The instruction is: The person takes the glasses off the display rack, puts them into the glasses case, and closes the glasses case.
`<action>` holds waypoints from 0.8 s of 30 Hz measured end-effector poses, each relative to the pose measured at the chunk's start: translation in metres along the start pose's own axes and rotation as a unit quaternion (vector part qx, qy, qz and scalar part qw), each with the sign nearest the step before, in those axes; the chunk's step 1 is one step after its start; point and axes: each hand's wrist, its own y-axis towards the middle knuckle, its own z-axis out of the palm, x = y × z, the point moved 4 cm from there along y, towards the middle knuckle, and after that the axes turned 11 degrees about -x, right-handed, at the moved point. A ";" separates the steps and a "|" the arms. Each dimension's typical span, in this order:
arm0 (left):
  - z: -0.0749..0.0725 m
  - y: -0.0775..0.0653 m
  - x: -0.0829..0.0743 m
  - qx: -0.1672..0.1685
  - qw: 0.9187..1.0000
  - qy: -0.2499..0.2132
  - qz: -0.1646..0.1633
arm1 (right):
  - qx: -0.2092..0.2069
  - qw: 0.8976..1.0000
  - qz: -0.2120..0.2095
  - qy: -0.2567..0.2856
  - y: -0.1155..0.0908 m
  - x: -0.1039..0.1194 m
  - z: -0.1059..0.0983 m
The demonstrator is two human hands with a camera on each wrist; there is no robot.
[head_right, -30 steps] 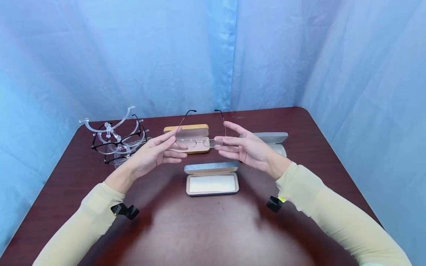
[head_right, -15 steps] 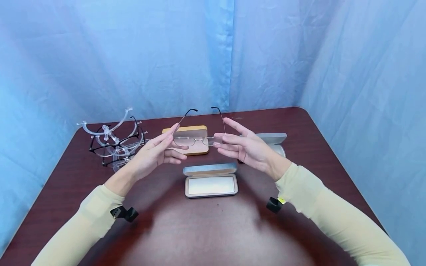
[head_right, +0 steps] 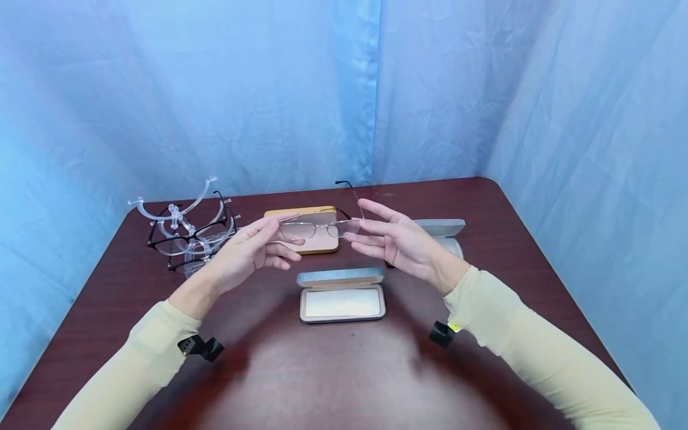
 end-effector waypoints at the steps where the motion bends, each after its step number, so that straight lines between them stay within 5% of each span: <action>1: 0.000 0.000 0.000 0.000 1.000 -0.001 -0.001 | -0.001 1.000 0.000 -0.002 0.000 0.000 0.000; 24: -0.001 -0.003 -0.008 -0.006 1.000 -0.008 -0.005 | 0.016 0.999 0.028 0.003 -0.002 0.000 0.004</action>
